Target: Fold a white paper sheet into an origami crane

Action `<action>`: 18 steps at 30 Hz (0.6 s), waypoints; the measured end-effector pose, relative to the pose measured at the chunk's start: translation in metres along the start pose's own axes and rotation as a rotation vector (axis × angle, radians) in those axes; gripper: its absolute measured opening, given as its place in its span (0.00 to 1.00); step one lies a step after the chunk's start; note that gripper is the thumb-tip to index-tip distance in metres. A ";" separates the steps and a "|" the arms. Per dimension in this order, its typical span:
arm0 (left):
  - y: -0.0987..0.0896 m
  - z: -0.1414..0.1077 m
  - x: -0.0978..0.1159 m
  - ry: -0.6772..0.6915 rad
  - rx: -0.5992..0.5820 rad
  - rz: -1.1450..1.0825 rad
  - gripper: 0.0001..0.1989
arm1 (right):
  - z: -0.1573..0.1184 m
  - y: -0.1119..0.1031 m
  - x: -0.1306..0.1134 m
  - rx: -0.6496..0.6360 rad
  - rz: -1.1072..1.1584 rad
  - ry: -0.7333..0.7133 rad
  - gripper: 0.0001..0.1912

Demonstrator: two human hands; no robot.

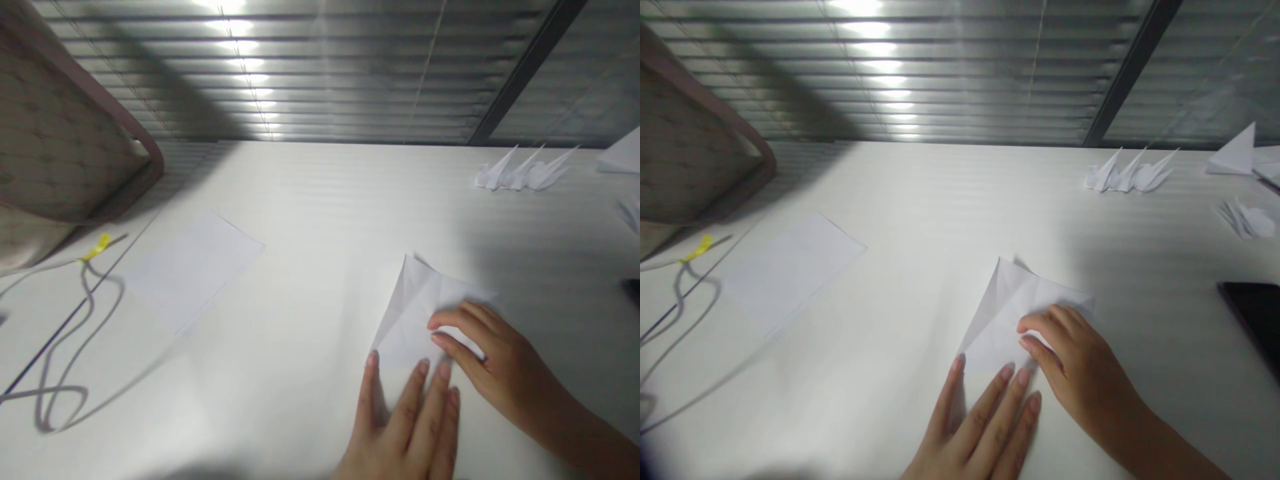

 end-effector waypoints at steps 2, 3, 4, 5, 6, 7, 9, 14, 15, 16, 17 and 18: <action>0.002 0.000 0.001 0.011 0.000 -0.001 0.16 | 0.000 0.000 0.000 0.003 0.002 0.001 0.05; 0.003 0.000 0.002 0.009 0.004 0.000 0.17 | 0.000 0.000 0.000 0.007 0.003 0.005 0.05; 0.003 -0.001 0.003 0.004 0.013 0.004 0.17 | 0.000 0.000 0.001 0.007 0.002 0.008 0.05; 0.004 -0.001 0.003 -0.004 0.022 0.009 0.17 | -0.001 0.000 0.001 0.006 0.002 0.008 0.05; 0.005 -0.002 0.004 -0.010 0.029 0.015 0.17 | -0.001 0.000 0.001 0.003 0.001 0.008 0.05; 0.006 -0.002 0.004 -0.016 0.033 0.018 0.16 | -0.001 0.000 0.001 0.000 0.000 0.009 0.05; 0.007 -0.002 0.005 -0.027 0.038 0.013 0.16 | -0.001 0.000 0.001 -0.002 -0.001 0.008 0.05; 0.004 -0.001 0.001 -0.031 0.035 -0.001 0.16 | 0.000 0.000 0.001 0.013 -0.007 0.006 0.05; 0.003 0.000 0.000 -0.029 0.023 -0.003 0.16 | 0.000 0.000 0.001 0.011 -0.008 0.006 0.06; 0.002 0.000 0.000 -0.028 0.015 -0.004 0.16 | 0.000 0.000 0.001 0.010 -0.007 0.007 0.06; 0.001 0.001 -0.001 -0.029 0.012 -0.002 0.15 | 0.000 0.000 0.001 0.008 -0.006 0.009 0.06; 0.000 0.001 -0.001 -0.029 0.016 0.002 0.15 | 0.000 0.000 0.001 0.009 -0.003 0.011 0.06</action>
Point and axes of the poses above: each hand's wrist, its own z-axis towards the middle knuckle, its own y-axis out of the palm, x = y × z, the point moved 5 cm from there along z, towards the middle knuckle, and after that the axes turned 13 degrees about y, right-handed, at the moved point
